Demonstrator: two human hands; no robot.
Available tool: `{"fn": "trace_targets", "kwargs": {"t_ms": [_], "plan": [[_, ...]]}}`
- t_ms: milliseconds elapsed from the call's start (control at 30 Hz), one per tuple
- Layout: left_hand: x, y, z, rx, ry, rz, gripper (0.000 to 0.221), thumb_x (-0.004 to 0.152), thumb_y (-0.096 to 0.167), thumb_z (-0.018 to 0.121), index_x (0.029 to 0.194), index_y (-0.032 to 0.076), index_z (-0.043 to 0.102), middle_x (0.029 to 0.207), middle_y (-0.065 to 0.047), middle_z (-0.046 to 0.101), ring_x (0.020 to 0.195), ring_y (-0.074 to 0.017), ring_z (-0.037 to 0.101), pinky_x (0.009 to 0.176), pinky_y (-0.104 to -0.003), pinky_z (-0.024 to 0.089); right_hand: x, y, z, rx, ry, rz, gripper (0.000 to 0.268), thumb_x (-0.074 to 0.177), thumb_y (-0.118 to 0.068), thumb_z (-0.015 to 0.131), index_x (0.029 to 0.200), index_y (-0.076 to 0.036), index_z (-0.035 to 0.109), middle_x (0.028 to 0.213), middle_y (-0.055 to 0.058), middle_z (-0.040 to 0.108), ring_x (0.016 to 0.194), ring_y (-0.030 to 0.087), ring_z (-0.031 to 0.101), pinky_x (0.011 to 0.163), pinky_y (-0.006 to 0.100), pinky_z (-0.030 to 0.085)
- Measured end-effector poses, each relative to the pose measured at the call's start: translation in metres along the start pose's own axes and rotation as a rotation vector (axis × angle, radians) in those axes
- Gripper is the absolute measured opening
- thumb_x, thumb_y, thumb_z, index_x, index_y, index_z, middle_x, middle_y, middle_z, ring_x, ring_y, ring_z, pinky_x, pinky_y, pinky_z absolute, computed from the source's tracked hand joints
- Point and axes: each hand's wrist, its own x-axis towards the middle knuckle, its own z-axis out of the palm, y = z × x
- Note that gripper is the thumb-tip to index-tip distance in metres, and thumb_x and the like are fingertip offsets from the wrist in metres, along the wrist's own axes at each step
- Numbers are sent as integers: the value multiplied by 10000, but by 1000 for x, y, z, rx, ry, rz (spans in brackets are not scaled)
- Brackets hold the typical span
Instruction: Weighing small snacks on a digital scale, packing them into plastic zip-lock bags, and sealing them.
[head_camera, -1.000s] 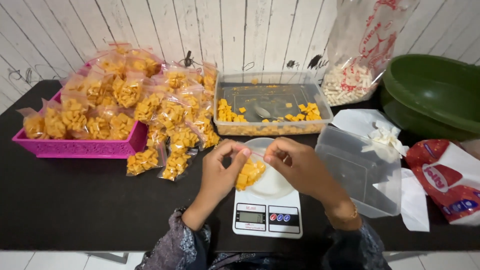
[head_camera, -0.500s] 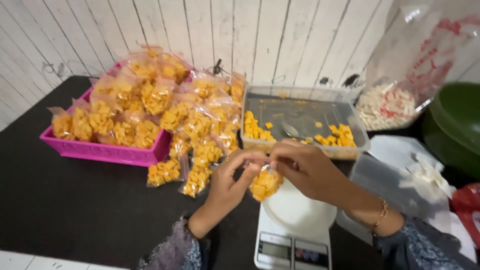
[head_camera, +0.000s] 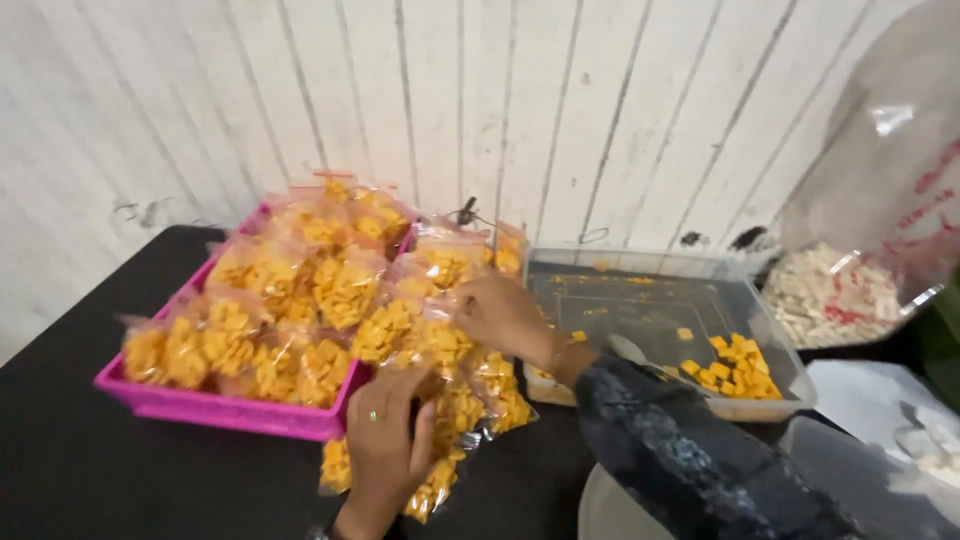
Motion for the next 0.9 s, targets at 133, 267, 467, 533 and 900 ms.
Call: {"fn": "trace_targets", "kwargs": {"t_ms": [133, 267, 467, 533, 900], "plan": [[-9, -10, 19, 10, -10, 179, 300, 948, 232, 580, 1209, 114, 668, 1206, -69, 650, 1053, -265, 619, 927, -424, 443, -7, 30, -1, -157, 141, -205, 262, 878, -301, 564, 737, -114, 680, 816, 85, 690, 926, 299, 636, 708, 487, 481], [-19, -18, 30, 45, -12, 194, 274, 863, 238, 730, 1131, 185, 743, 1196, -98, 655, 969, -311, 624, 859, -477, 483, -109, 31, -78, -332, 29, -226, 316, 934, -340, 603, 1154, -119, 554, 1146, 136, 539, 922, 399, 620, 713, 535, 485], [-48, -154, 91, -20, -156, 915, 239, 927, 197, 580, 1100, 38, 623, 1110, -193, 690, 1003, -331, 682, 917, -442, 554, -337, 79, -181, -108, 115, 194, 323, 925, -359, 623, 1178, -168, 686, 1062, 28, 680, 916, 188, 713, 781, 330, 508], [-36, -152, 114, -16, -342, 494, 343, 898, 246, 580, 1206, 143, 690, 1273, -42, 691, 1185, -256, 668, 1130, -388, 514, -410, 103, -183, -32, 280, 468, 286, 855, -311, 729, 1126, -221, 751, 1009, -52, 720, 790, 62, 806, 715, 227, 549], [79, 227, 151, -53, -689, 662, 379, 845, 582, 650, 788, 226, 768, 973, 48, 717, 880, -262, 670, 759, -497, 476, -508, 145, -115, 54, 513, 1237, 190, 862, -412, 709, 774, -257, 644, 640, -76, 751, 580, 71, 707, 605, 264, 481]]}}
